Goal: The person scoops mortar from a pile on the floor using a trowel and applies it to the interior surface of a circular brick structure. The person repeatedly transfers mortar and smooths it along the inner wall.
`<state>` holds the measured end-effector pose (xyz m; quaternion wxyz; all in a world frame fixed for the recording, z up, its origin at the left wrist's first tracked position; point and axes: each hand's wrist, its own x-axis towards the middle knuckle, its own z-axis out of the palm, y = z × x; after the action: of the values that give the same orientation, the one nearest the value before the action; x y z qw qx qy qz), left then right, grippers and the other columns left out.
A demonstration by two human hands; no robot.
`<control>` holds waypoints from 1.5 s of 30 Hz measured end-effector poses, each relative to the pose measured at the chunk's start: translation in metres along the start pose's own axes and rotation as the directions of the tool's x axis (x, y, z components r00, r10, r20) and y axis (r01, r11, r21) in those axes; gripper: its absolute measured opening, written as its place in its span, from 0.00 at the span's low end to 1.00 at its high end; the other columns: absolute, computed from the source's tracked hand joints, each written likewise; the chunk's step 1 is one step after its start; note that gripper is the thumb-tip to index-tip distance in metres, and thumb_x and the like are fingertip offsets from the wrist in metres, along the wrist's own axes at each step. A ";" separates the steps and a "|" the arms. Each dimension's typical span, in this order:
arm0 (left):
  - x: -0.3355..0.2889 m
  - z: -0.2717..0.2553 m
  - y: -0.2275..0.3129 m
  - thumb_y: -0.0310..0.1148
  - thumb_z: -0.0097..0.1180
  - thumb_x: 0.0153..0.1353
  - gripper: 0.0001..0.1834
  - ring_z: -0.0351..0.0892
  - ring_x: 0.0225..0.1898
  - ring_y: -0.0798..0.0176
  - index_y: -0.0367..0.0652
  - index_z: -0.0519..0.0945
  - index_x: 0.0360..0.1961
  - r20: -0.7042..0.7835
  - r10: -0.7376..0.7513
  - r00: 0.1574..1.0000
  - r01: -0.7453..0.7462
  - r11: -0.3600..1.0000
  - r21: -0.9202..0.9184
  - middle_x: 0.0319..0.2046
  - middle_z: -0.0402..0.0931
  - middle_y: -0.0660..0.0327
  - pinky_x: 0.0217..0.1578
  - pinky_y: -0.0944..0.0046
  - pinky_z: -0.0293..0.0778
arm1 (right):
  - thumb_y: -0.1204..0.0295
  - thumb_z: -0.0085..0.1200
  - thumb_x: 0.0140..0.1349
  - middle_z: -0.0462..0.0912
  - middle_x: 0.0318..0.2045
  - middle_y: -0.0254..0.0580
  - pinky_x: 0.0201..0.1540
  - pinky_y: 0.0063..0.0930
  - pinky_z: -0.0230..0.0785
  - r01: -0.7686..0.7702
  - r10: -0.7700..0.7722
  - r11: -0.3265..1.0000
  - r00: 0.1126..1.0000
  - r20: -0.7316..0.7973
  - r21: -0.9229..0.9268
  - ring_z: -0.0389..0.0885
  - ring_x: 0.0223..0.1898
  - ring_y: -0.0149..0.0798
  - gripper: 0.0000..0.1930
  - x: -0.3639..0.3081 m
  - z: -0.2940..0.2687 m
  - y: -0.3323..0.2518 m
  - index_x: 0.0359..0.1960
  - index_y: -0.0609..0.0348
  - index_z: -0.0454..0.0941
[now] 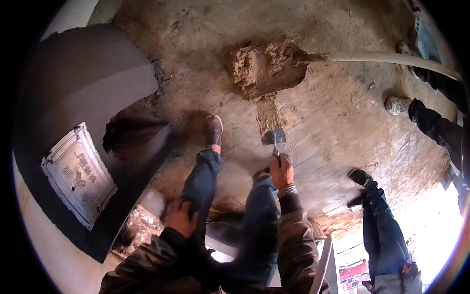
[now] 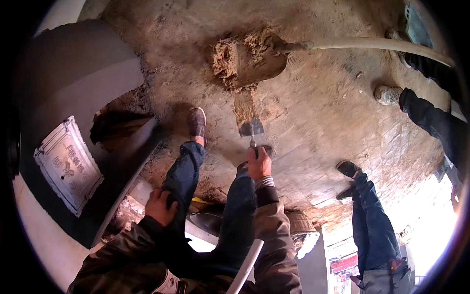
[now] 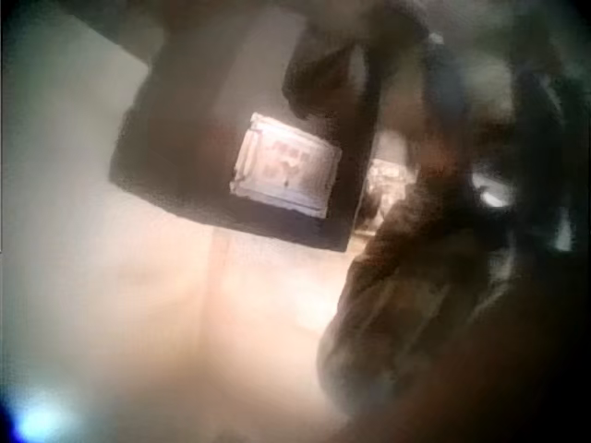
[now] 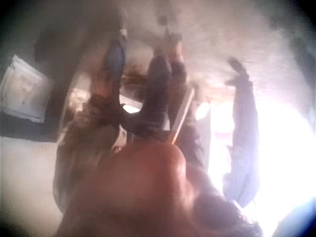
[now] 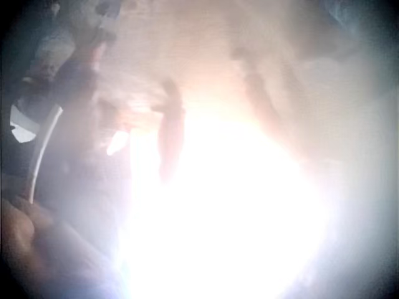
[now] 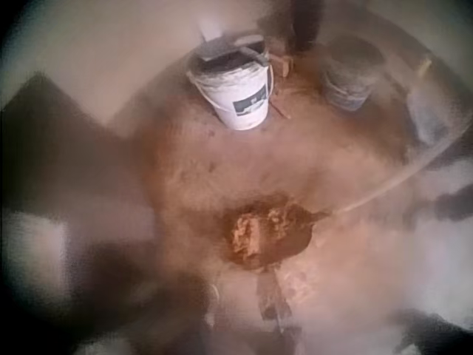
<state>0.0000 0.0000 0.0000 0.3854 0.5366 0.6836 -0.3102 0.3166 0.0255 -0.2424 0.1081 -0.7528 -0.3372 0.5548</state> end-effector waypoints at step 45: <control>0.046 -0.055 -0.013 0.37 0.68 0.54 0.21 0.77 0.53 0.43 0.40 0.80 0.47 -0.062 0.028 0.998 -0.031 0.998 -0.050 0.51 0.77 0.50 0.51 0.49 0.78 | 0.63 0.65 0.62 0.86 0.36 0.57 0.43 0.43 0.78 0.279 -0.278 0.960 0.959 0.061 -0.005 0.87 0.40 0.57 0.17 0.062 0.071 -0.002 0.47 0.60 0.80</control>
<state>-0.0288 0.0661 -0.0107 0.3823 0.5459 0.6949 -0.2703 0.2614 0.0509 -0.3148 0.1700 -0.6818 -0.4467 0.5538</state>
